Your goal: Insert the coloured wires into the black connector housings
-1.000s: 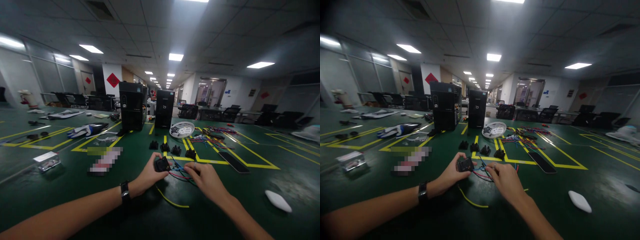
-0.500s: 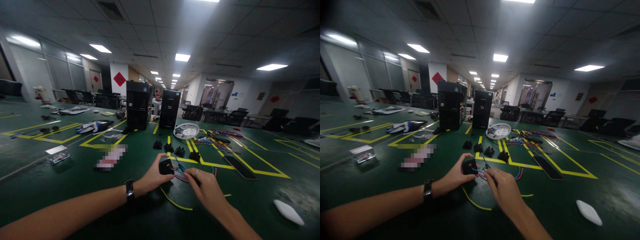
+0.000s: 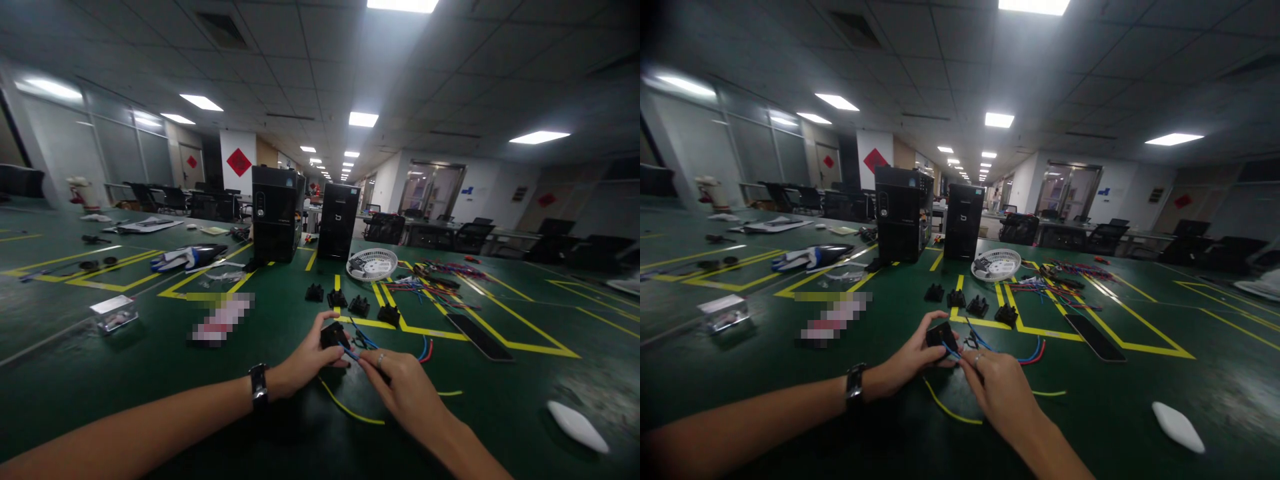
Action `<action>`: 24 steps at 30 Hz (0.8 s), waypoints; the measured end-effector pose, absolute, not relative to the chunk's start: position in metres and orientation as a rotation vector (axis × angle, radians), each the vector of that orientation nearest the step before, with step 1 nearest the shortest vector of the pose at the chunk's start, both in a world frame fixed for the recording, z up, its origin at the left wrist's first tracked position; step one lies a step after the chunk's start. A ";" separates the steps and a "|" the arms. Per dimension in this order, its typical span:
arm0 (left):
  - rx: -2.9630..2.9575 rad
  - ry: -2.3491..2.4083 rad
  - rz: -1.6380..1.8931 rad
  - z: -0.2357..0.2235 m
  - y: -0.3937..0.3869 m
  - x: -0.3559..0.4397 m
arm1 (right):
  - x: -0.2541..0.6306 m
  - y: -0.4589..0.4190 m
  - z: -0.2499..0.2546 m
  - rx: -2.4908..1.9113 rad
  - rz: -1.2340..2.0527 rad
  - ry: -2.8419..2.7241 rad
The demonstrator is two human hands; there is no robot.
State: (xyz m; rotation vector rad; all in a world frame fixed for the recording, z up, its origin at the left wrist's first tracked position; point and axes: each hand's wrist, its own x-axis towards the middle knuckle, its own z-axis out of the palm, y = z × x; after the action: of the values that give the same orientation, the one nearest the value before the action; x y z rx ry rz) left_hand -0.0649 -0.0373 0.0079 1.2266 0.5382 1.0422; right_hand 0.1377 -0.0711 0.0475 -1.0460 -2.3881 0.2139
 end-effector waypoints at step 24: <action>1.521 0.699 1.129 0.029 -0.028 -0.058 | 0.122 -0.069 0.030 -1.049 0.782 -2.229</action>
State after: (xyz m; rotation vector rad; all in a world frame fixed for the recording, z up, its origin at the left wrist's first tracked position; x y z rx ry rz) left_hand -0.0582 -0.0284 0.0288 1.5211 0.6995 1.1293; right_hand 0.1222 -0.0692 0.0298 -1.0492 -2.2293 0.7822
